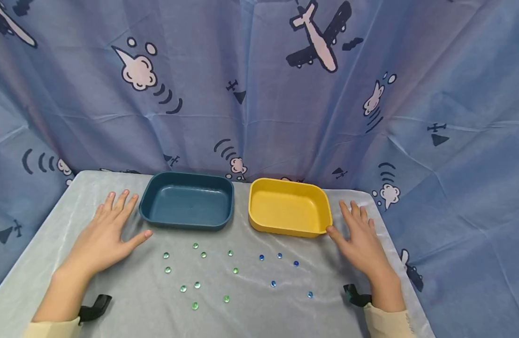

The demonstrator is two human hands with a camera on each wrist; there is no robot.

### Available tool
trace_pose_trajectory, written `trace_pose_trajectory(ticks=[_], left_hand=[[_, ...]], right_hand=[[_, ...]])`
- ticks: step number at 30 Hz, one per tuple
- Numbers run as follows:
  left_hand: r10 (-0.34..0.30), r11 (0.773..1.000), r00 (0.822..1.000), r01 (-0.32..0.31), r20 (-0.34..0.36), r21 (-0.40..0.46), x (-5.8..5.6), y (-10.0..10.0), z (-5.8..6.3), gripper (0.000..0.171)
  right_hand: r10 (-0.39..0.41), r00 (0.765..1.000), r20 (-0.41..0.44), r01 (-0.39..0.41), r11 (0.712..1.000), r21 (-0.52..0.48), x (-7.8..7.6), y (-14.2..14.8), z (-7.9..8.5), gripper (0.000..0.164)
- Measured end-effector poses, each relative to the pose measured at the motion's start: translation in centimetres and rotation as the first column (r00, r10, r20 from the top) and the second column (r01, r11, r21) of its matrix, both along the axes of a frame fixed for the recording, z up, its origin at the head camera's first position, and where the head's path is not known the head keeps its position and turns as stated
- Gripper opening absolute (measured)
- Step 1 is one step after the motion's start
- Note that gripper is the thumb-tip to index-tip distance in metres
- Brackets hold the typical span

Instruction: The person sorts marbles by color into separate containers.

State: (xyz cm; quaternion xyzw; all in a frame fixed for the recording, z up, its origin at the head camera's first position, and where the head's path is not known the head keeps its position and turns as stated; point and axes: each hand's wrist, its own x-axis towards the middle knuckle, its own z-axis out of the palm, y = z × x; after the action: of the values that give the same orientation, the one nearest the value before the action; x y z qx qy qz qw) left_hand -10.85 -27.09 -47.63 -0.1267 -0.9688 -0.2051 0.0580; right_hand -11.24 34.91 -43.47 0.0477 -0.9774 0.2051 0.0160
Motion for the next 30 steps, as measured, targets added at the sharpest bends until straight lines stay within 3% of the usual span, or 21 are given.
trace_pose_trajectory(ticks=[4,9,12,16,20,26,30], left_hand=[[0.011,0.997,0.999,-0.015,0.049,0.081,-0.5,0.5,-0.3,0.105],[0.026,0.977,0.995,-0.045,0.092,0.209,-0.9,1.4,-0.7,0.102],[0.038,0.963,0.994,-0.063,0.101,0.262,-1.0,1.8,-0.9,0.100],[0.064,0.953,0.994,-0.087,0.089,0.291,-1.1,2.2,-1.3,0.098],[0.082,0.940,0.994,-0.103,0.077,0.326,-1.2,2.4,-1.8,0.096],[0.097,0.902,0.990,-0.130,0.099,0.411,-1.1,2.4,-2.7,0.094],[0.112,0.869,0.989,-0.144,0.097,0.474,-1.0,2.4,-3.4,0.092]], right_hand=[[0.013,0.997,-0.076,-0.017,0.998,-0.054,0.2,-2.0,0.0,0.083],[0.040,0.983,-0.178,-0.071,0.983,-0.167,0.6,-5.8,0.1,0.060],[0.071,0.972,-0.222,-0.130,0.956,-0.263,0.9,-8.3,0.3,0.045],[0.145,0.959,-0.244,-0.232,0.896,-0.378,1.0,-11.4,0.1,0.032],[0.215,0.954,-0.208,-0.287,0.855,-0.432,1.2,-14.3,-0.4,0.025],[0.308,0.947,-0.086,-0.315,0.852,-0.418,1.2,-18.0,-1.1,0.022],[0.391,0.920,0.011,-0.350,0.836,-0.422,0.9,-19.8,-1.7,0.025]])
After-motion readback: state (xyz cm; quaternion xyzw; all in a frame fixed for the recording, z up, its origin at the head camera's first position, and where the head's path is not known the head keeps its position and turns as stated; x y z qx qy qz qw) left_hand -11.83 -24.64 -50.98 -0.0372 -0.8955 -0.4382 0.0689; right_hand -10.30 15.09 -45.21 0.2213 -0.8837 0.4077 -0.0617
